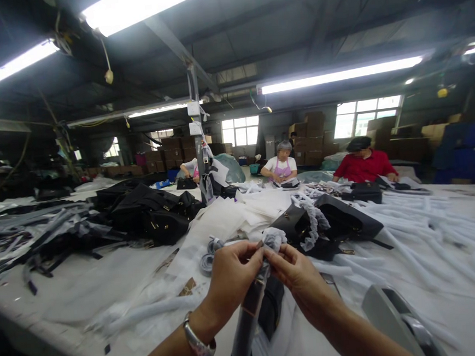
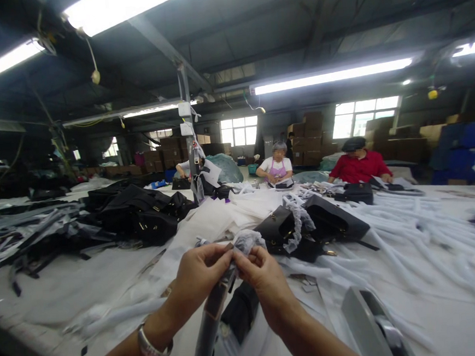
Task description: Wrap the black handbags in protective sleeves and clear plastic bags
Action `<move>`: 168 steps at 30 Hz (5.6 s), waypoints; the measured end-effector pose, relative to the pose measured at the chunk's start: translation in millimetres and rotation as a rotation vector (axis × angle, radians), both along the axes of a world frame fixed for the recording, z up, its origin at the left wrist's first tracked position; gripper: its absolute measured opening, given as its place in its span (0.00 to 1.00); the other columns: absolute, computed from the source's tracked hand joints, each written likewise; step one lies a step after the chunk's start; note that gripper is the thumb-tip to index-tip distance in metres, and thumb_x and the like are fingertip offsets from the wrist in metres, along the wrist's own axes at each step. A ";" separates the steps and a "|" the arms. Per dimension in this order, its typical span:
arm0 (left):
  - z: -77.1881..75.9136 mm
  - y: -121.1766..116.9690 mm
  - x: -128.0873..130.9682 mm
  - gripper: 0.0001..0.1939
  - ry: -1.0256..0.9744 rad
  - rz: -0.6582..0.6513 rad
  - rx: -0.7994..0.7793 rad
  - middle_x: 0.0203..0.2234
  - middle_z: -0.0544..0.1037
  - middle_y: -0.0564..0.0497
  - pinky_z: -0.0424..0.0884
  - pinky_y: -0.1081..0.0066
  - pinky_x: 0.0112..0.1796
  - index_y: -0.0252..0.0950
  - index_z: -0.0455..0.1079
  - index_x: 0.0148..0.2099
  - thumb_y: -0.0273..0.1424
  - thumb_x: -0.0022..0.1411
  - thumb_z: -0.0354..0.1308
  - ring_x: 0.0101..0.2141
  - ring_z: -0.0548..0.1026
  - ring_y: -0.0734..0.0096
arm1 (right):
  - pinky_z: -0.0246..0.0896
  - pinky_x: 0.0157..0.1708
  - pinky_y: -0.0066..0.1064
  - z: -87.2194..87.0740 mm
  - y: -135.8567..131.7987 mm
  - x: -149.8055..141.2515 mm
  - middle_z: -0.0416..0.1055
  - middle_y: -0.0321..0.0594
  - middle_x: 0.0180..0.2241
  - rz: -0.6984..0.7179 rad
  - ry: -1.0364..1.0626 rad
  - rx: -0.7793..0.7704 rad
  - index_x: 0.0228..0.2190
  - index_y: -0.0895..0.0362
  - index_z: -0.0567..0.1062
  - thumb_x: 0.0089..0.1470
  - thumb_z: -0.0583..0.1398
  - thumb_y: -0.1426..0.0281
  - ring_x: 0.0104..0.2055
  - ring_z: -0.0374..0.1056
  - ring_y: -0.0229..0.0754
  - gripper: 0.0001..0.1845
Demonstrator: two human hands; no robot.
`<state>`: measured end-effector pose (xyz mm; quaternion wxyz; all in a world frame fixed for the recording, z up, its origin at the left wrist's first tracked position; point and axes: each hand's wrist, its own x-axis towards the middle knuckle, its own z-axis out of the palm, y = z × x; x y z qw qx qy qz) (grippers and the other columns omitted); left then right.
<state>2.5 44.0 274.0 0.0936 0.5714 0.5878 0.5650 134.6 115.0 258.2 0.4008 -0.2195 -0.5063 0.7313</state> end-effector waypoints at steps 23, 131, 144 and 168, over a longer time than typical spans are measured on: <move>-11.9 -16.0 18.2 0.20 0.944 0.251 0.265 0.46 0.80 0.30 0.79 0.54 0.44 0.19 0.74 0.54 0.23 0.65 0.49 0.46 0.81 0.47 | 0.68 0.39 0.27 -2.4 -2.2 3.5 0.74 0.36 0.33 0.031 0.108 -0.035 0.32 0.57 0.79 0.45 0.73 0.58 0.35 0.70 0.36 0.17; -6.9 19.6 -18.9 0.22 -0.653 -0.647 -0.431 0.33 0.83 0.46 0.70 0.72 0.39 0.31 0.78 0.46 0.41 0.55 0.71 0.34 0.79 0.66 | 0.65 0.35 0.26 -13.9 0.4 31.4 0.76 0.39 0.29 -0.032 -0.139 0.250 0.34 0.60 0.81 0.54 0.67 0.55 0.32 0.69 0.36 0.19; -2.7 15.4 -17.3 0.19 -0.553 -0.597 -0.356 0.37 0.82 0.46 0.69 0.67 0.44 0.33 0.76 0.45 0.41 0.56 0.70 0.39 0.78 0.62 | 0.61 0.19 0.25 -9.0 11.5 18.8 0.75 0.36 0.25 -0.106 -0.343 0.295 0.31 0.59 0.80 0.52 0.65 0.59 0.17 0.67 0.34 0.14; -28.5 -3.5 -46.9 0.26 -0.656 -0.467 -0.239 0.52 0.77 0.44 0.69 0.59 0.55 0.41 0.70 0.60 0.42 0.63 0.65 0.56 0.72 0.55 | 0.67 0.35 0.27 -9.3 2.3 24.5 0.77 0.38 0.33 -0.188 0.025 -0.208 0.37 0.58 0.78 0.46 0.73 0.59 0.33 0.72 0.38 0.21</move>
